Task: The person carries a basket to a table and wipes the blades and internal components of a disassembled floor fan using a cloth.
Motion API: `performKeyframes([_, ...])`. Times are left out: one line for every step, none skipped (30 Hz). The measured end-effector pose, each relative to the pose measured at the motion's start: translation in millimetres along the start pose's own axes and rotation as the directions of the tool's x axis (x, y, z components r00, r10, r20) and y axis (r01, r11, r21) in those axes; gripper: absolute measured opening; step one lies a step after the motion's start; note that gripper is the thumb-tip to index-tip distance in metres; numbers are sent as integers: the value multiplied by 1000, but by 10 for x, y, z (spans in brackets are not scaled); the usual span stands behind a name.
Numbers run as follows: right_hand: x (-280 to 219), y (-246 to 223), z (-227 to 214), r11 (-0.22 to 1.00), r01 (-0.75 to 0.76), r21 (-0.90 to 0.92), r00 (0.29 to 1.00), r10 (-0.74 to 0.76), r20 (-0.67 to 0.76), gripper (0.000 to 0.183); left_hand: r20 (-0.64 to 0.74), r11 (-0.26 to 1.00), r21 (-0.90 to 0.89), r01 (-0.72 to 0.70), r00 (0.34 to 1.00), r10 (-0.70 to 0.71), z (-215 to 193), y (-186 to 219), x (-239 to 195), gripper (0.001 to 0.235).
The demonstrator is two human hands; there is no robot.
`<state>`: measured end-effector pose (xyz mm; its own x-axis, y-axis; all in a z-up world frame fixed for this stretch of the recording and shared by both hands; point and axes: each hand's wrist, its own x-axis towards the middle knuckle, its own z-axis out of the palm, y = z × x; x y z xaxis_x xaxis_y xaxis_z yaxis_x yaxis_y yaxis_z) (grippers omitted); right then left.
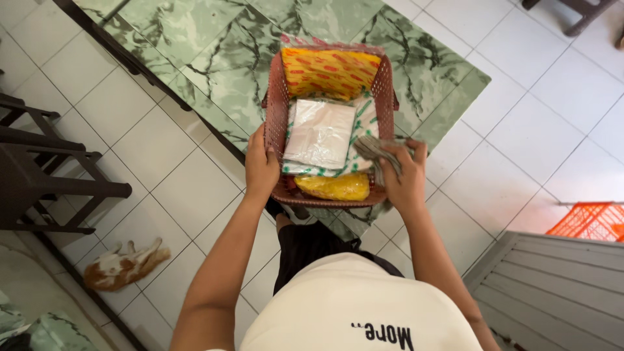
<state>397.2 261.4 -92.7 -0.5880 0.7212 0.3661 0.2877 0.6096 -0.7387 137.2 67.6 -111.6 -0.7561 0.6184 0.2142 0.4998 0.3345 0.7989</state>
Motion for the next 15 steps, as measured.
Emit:
performKeyframes([-49,-77,-29,1000,-1,0,1000,1,-3,23,-19,1000,10,-26,999,26,15,-35,-5,56])
performKeyframes([-71,-128,-79,1000,-13,19,999,12,34,22,-38,998,21,-51,998,52,29,-78,4,56])
performKeyframes([-116,-158,-167,999,-28,38,997,26,74,22,-50,998,23,-51,997,52,48,-124,6,55])
performKeyframes([-162,-183,-259,997,-45,56,993,38,114,22,-62,998,26,-51,997,53,79,-157,7,55])
performKeyframes([-183,-205,-356,997,-52,65,982,39,184,23,-84,998,29,-52,995,55,94,-178,36,54])
performKeyframes([-176,-217,-454,996,-59,72,967,39,253,24,-67,999,2,-35,997,35,106,-182,55,52])
performKeyframes([-139,-219,-550,990,-126,55,935,100,341,25,-52,1000,-26,-14,999,12,123,-165,40,49])
performKeyframes([-97,-223,-626,981,-190,29,891,160,426,26,-36,999,-53,8,999,-10,133,-134,25,47])
performKeyframes([-33,-216,-692,987,-159,1,892,143,429,26,-37,998,-61,21,999,-23,148,-87,18,46])
performKeyframes([18,-214,-781,991,-127,-28,893,127,432,25,-37,997,-69,33,999,-36,157,-20,4,45])
performKeyframes([61,-236,-821,994,-91,-55,896,106,431,25,-40,996,-79,41,998,-44,140,64,8,44])
performKeyframes([77,-282,-822,984,-177,9,921,162,354,27,-127,997,-78,-24,992,14,87,151,7,44])
performKeyframes([76,-334,-840,962,-261,78,931,229,283,28,-208,994,-72,-83,976,67,28,242,-30,45])
performKeyframes([112,-385,-849,929,-337,153,928,301,219,30,-287,988,-59,-142,950,120,-22,347,-72,46])
performKeyframes([137,-449,-829,940,-267,213,958,236,162,35,-322,974,-79,-212,930,176,-57,474,-150,47])
